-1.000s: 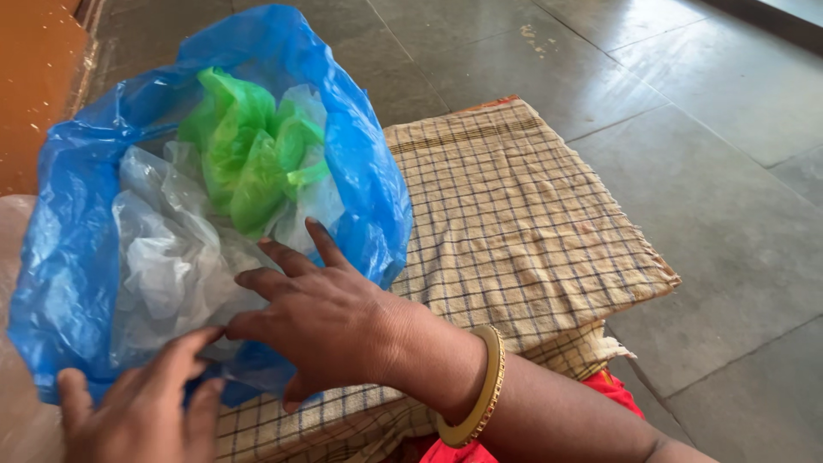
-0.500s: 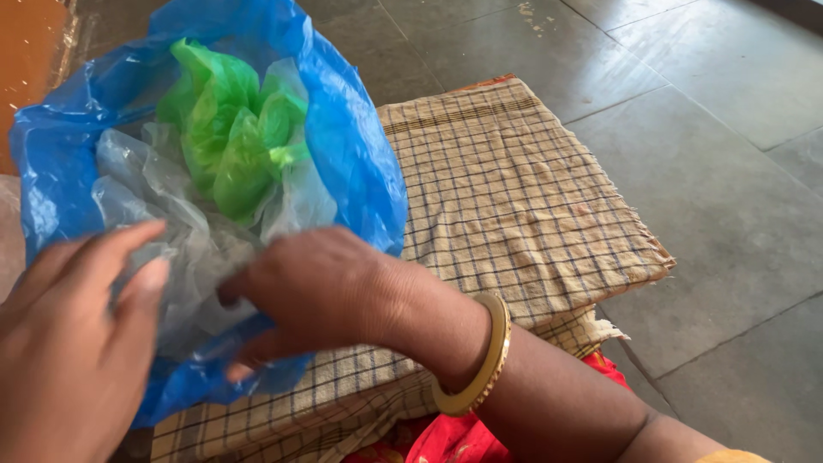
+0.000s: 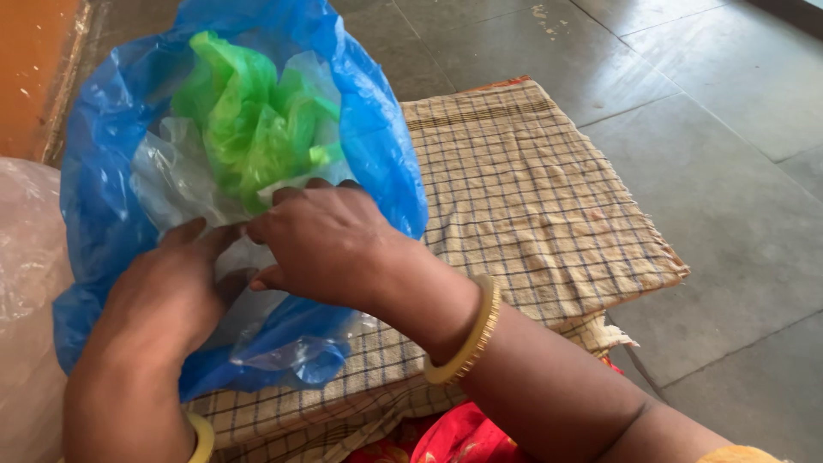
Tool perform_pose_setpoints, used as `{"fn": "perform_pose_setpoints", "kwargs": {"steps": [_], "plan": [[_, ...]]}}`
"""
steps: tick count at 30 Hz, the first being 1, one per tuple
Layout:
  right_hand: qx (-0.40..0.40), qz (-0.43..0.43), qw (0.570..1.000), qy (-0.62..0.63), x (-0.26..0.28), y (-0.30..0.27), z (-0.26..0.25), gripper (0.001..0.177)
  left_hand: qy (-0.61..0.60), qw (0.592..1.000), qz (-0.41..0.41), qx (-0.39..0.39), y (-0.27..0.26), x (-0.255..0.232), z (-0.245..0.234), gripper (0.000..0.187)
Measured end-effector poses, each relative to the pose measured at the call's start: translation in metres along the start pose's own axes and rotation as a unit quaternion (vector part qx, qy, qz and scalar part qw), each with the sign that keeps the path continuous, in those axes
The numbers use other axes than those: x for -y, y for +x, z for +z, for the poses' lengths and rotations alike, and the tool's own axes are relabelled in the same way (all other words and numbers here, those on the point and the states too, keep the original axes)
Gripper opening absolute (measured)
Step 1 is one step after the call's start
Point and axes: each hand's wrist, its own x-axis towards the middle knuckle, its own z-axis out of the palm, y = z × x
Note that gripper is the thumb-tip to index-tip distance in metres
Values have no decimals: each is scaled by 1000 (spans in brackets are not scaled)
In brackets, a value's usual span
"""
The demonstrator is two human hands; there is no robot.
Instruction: The person sits on the floor and repeatedly picks up small plastic bags from a white bag, then places them into a blue bag. The person handles the bags one at a time, transferring them between the two containers.
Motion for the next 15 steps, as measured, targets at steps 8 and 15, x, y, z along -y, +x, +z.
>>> {"fn": "perform_pose_setpoints", "kwargs": {"steps": [8, 15], "plan": [[-89, -83, 992, 8, 27, 5, -32, 30, -70, 977, 32, -200, -46, -15, -61, 37], [-126, -144, 981, 39, 67, 33, -36, 21, 7, 960, -69, -272, -68, 50, -109, 30]]}}
